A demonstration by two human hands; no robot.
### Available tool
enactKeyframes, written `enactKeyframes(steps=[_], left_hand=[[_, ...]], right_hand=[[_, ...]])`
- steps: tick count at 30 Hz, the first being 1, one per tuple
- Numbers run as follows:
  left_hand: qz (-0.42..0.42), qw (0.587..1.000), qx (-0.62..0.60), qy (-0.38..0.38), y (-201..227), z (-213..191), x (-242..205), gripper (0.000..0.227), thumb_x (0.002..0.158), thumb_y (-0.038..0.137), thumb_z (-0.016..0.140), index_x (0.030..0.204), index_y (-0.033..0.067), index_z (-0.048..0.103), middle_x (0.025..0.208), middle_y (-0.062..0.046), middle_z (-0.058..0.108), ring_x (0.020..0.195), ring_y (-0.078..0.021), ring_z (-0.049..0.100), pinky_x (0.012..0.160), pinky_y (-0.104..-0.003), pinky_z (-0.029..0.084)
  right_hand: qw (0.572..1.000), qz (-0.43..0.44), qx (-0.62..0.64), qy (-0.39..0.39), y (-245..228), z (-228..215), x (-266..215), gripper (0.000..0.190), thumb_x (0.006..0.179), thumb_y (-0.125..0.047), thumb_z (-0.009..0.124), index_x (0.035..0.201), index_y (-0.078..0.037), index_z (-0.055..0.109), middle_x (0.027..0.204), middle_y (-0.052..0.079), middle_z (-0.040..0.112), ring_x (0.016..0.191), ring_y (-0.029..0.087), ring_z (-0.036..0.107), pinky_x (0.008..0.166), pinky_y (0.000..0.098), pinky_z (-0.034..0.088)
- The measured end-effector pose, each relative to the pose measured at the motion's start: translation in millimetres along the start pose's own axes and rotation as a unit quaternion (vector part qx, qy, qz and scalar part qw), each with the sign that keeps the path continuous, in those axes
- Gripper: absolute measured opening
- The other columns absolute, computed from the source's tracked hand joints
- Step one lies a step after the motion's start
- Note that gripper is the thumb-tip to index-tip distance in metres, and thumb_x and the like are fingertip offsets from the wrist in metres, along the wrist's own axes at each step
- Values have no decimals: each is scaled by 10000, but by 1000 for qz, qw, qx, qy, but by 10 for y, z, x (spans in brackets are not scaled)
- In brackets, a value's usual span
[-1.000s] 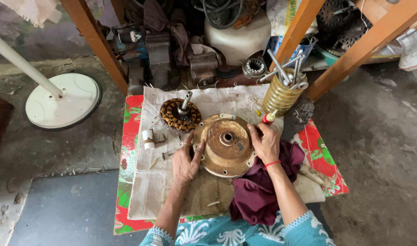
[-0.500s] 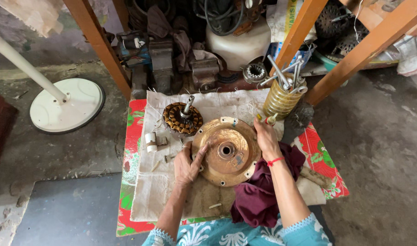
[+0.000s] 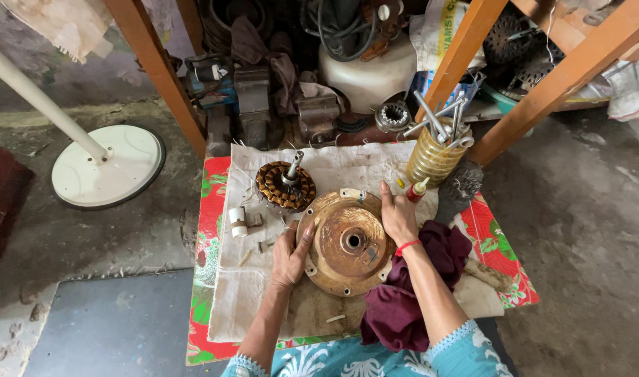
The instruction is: The person wipes a circular metal motor part with a purple cloth, then flips it over to wipe the other side. The person also handles a separate copper-colored motor component and a small white plastic piece on the table.
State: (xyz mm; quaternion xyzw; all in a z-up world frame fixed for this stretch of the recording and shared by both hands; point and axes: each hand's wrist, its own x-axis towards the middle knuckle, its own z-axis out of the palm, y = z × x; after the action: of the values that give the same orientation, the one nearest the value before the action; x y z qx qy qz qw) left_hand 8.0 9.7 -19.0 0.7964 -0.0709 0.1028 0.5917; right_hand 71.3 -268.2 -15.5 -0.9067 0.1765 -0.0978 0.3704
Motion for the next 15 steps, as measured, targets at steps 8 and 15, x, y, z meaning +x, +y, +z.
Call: enactKeyframes(steps=[8,15], left_hand=[[-75,997,35,1,-99,71,52,551,953,540,610,812,7,593,644,-134,549,623,-229,488,611,-414,444],[-86,994,-68,-17,-192,87,1,504,1014,438,655,985,-61,595,847,-155,567,816,-200,509,719,-384,447]], right_hand=[[995,-64,25,79,13,-8,-91,843,1033,-644,431,627,75,598,591,271,585,555,386,592,621,513,450],[997,-51,23,60,-67,-99,-181,791,997,-624,498,654,82,602,589,295,552,569,420,610,613,525,445]])
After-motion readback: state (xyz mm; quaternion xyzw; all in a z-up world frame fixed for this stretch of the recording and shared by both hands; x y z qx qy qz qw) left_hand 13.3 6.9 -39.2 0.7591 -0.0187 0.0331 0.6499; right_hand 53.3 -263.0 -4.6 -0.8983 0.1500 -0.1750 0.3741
